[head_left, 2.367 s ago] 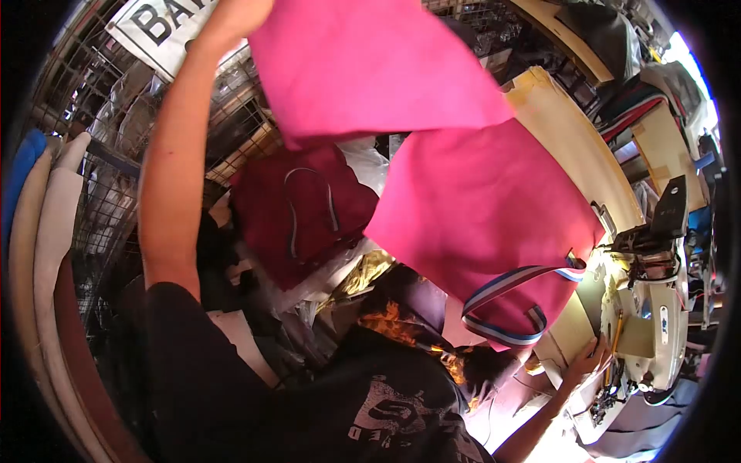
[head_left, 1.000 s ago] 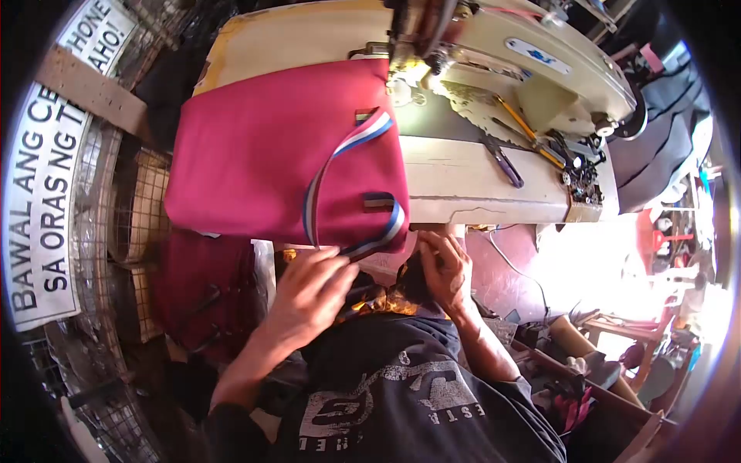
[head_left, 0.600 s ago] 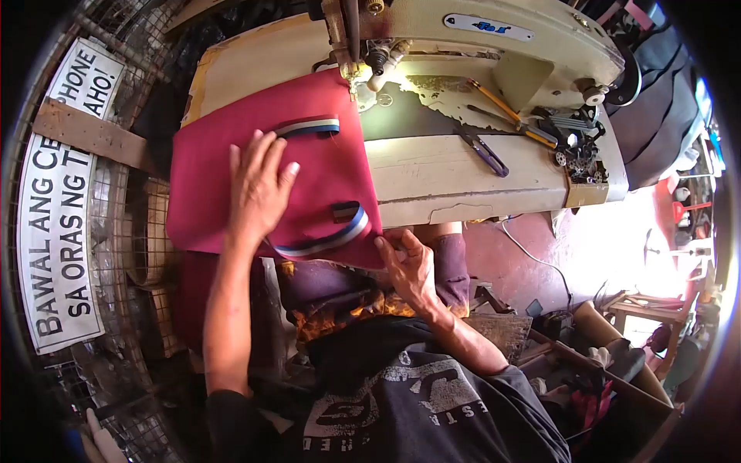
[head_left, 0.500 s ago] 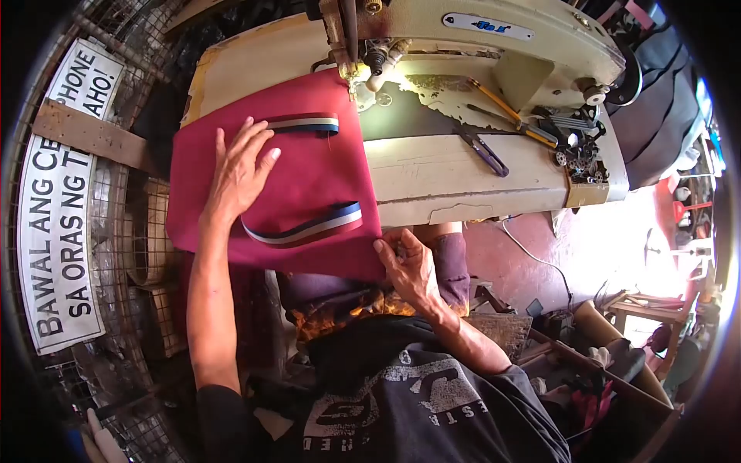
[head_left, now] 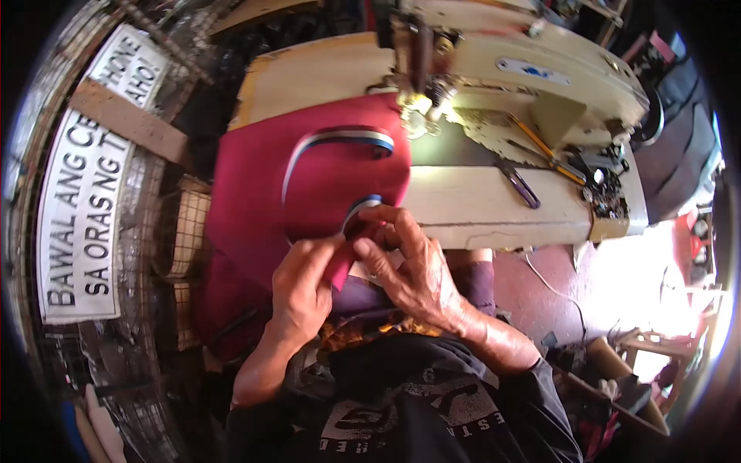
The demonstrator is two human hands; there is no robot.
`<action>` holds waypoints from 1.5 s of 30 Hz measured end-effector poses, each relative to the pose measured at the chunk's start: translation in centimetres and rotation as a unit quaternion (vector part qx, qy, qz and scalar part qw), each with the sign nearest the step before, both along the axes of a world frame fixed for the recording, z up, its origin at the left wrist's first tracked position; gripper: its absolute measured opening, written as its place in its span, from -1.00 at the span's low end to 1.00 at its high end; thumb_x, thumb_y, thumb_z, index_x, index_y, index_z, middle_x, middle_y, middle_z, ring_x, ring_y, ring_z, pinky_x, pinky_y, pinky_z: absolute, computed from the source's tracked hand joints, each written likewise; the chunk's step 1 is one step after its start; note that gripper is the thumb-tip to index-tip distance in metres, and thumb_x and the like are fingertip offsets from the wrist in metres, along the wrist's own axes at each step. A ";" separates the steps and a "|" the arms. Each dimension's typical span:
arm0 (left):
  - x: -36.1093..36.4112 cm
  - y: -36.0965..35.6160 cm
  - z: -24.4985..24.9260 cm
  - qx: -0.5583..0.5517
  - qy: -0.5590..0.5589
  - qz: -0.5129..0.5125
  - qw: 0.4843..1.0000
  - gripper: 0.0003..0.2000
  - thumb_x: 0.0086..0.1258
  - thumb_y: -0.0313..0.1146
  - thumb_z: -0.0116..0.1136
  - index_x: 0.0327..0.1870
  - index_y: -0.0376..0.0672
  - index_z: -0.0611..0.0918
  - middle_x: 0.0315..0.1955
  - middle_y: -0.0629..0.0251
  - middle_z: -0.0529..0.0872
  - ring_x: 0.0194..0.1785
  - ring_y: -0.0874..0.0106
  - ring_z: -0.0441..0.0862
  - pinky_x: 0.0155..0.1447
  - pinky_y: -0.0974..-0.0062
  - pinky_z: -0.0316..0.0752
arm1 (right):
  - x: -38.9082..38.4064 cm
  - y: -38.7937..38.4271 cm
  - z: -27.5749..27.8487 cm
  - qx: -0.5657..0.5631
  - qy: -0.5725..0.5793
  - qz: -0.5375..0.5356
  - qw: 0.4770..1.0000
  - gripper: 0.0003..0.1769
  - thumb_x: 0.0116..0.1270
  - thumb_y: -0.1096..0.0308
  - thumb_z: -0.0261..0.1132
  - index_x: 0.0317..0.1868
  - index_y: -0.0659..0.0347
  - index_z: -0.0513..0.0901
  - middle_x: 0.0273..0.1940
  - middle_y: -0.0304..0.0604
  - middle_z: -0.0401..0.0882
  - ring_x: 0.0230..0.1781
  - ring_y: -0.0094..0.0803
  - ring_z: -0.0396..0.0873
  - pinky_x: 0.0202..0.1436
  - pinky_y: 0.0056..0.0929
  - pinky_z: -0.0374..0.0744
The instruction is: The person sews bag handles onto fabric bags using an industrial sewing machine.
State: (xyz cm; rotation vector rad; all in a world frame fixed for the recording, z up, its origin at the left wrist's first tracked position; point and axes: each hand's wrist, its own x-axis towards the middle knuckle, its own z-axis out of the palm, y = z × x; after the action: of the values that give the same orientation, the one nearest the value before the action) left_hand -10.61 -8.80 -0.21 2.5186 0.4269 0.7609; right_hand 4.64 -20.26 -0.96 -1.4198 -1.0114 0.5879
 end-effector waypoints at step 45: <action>2.5 9.2 7.8 -0.177 -0.109 0.123 0.970 -0.82 0.60 -0.38 0.14 -0.13 -0.32 0.67 -0.55 0.61 0.41 -0.49 0.79 0.21 -0.45 0.67 0.13 | 9.7 16.1 11.5 0.106 -0.371 0.278 0.879 -0.73 0.43 0.32 0.25 -0.03 0.34 0.69 -0.13 0.14 0.71 -0.03 0.03 0.67 0.10 -0.15 0.60</action>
State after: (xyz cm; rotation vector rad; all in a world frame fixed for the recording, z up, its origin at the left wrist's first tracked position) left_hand -8.10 0.45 7.60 2.0474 0.7360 0.9499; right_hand 14.33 -4.17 10.53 -1.1528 -2.0767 0.3024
